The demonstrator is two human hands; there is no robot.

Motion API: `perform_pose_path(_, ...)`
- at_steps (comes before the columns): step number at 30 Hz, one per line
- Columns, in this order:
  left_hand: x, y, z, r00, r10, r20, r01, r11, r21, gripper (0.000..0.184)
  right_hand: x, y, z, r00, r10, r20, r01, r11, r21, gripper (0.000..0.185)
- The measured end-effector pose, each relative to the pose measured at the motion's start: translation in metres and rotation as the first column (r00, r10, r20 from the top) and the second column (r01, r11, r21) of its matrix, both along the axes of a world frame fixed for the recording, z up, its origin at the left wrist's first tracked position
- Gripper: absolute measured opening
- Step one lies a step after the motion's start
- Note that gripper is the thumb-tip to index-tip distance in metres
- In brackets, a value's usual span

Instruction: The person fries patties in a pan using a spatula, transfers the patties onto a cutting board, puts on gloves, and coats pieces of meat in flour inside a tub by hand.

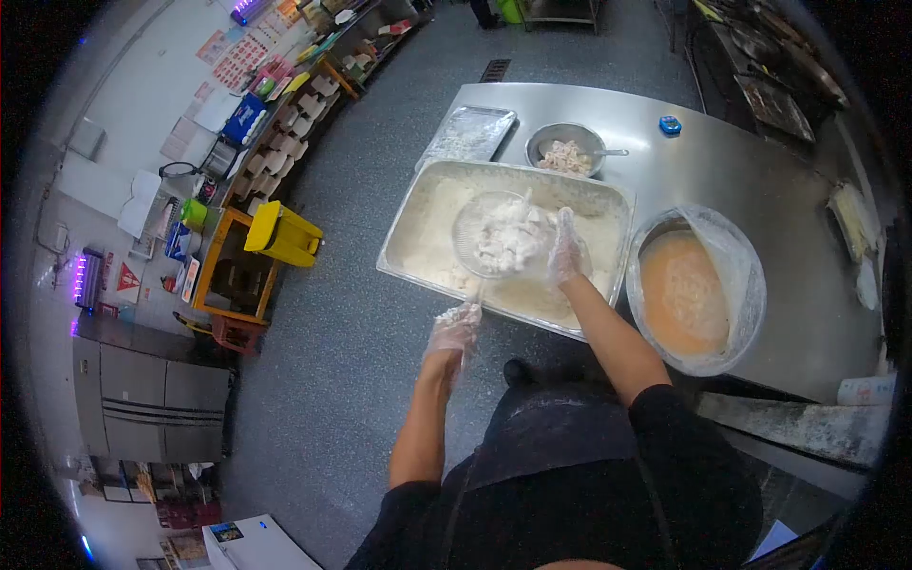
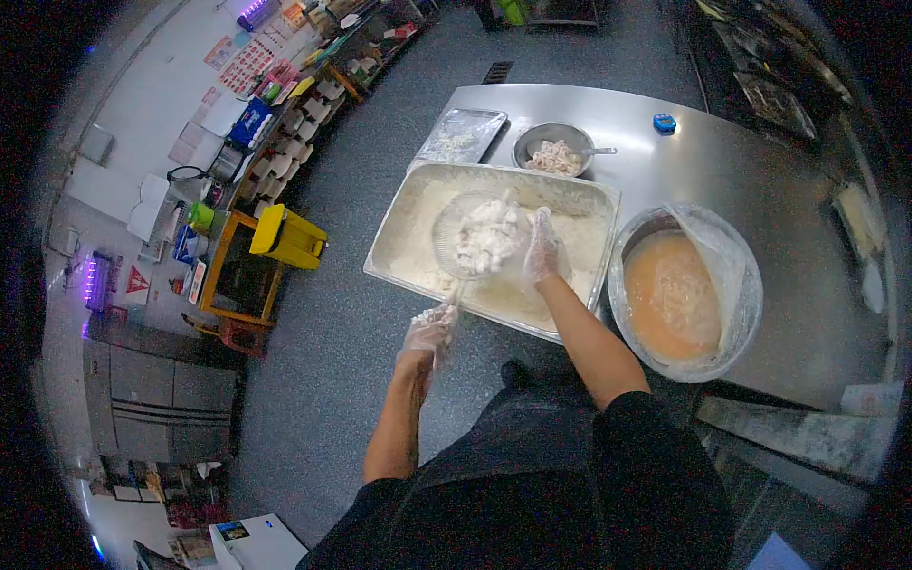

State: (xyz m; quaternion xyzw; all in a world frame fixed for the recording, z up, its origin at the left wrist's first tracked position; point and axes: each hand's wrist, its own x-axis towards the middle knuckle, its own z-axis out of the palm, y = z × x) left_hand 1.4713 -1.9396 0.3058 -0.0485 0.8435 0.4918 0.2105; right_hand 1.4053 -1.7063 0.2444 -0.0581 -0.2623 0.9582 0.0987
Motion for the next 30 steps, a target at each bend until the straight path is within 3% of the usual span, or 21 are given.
perform_pose_path(2,0.006,0.005,0.019,0.997,0.054,0.052,-0.052,0.998,-0.033,0.032,-0.007,0.006,-0.023,0.991,0.058,0.121,-0.062,0.998,0.024,0.074)
perform_pose_path(5,0.013,0.010,0.017,0.996,0.073,-0.059,-0.070,0.997,0.042,0.031,-0.005,-0.001,-0.012,0.994,-0.007,0.111,0.006,1.000,0.006,0.064)
perform_pose_path(7,0.000,-0.009,-0.014,0.980,0.085,0.181,-0.113,0.982,0.152,0.033,-0.004,-0.001,-0.011,0.995,0.009,0.104,-0.009,1.000,0.002,0.064)
perform_pose_path(8,0.000,-0.010,-0.011,0.979,0.087,0.182,-0.115,0.982,0.147,0.033,-0.002,-0.003,-0.010,0.995,0.016,0.100,-0.015,1.000,-0.009,0.063)
perform_pose_path(9,-0.002,-0.009,-0.005,0.981,0.109,0.160,-0.129,0.984,0.121,0.035,0.007,-0.006,0.006,0.995,0.014,0.101,-0.013,1.000,-0.013,0.063)
perform_pose_path(10,-0.003,-0.008,-0.002,0.982,0.127,0.139,-0.142,0.985,0.098,0.036,0.021,-0.007,0.039,0.969,0.018,0.247,-0.029,0.999,0.041,0.066)
perform_pose_path(12,-0.015,-0.025,-0.038,0.968,-0.207,-0.143,0.176,0.963,-0.205,0.027,0.022,-0.007,0.042,0.920,0.009,0.391,-0.052,0.994,0.100,0.068)
perform_pose_path(13,-0.023,-0.035,-0.051,0.823,-0.482,-0.300,0.323,0.832,-0.450,0.028,0.007,-0.007,0.018,0.976,0.013,0.217,-0.041,0.991,0.125,0.072)
perform_pose_path(14,-0.025,-0.040,-0.058,0.589,-0.728,-0.352,0.364,0.627,-0.689,0.030,-0.001,-0.007,0.002,0.999,0.025,0.038,-0.030,0.989,0.144,0.077)
perform_pose_path(15,-0.022,-0.030,-0.033,0.591,-0.727,-0.351,0.363,0.628,-0.689,0.030,0.005,-0.007,0.012,0.999,0.028,0.039,-0.033,0.989,0.143,0.077)
perform_pose_path(16,-0.017,-0.009,0.017,0.898,-0.427,-0.109,0.329,0.815,-0.477,0.034,0.018,-0.006,0.032,0.986,0.088,0.142,-0.107,0.985,0.137,0.084)
perform_pose_path(17,-0.013,0.003,0.044,0.967,-0.088,0.240,0.158,0.943,-0.291,0.039,0.026,-0.005,0.043,0.959,0.144,0.243,-0.177,0.977,0.122,0.095)
perform_pose_path(18,-0.016,-0.009,0.014,0.966,-0.093,0.242,0.164,0.942,-0.293,0.039,0.024,-0.005,0.039,0.960,0.139,0.244,-0.172,0.978,0.119,0.095)
perform_pose_path(19,-0.021,-0.030,-0.039,0.934,-0.323,-0.155,0.257,0.906,-0.337,0.034,0.021,-0.005,0.031,0.953,0.096,0.288,-0.144,0.978,0.151,0.097)
perform_pose_path(21,-0.019,-0.031,-0.044,0.702,-0.495,-0.512,0.310,0.860,-0.406,0.030,0.015,-0.002,0.022,0.942,0.055,0.330,-0.124,0.974,0.191,0.099)
perform_pose_path(23,-0.014,-0.031,-0.033,0.818,-0.401,-0.412,0.289,0.907,-0.307,0.027,0.013,-0.003,0.014,0.977,0.211,0.036,-0.212,0.975,0.060,0.101)
perform_pose_path(24,-0.011,-0.028,-0.019,0.852,-0.367,-0.373,0.276,0.921,-0.277,0.026,0.013,-0.004,0.014,0.976,0.215,0.038,-0.217,0.975,0.057,0.101)
perform_pose_path(25,-0.013,-0.021,-0.009,0.980,-0.097,-0.175,0.085,0.994,-0.074,0.028,0.014,-0.002,0.014,0.956,0.180,0.230,-0.205,0.974,0.091,0.094)
perform_pose_path(26,-0.011,-0.013,0.004,0.985,0.151,0.079,-0.158,0.984,0.079,0.035,0.016,0.000,0.017,0.903,0.129,0.410,-0.198,0.972,0.130,0.087)
perform_pose_path(28,-0.004,-0.011,0.013,0.985,0.137,0.102,-0.144,0.988,0.064,0.037,0.018,-0.005,0.023,0.949,0.110,0.295,-0.148,0.983,0.107,0.086)
perform_pose_path(30,-0.011,-0.024,-0.009,0.989,-0.116,-0.087,0.115,0.993,-0.018,0.037,0.017,-0.005,0.026,0.979,0.099,0.177,-0.114,0.991,0.077,0.086)
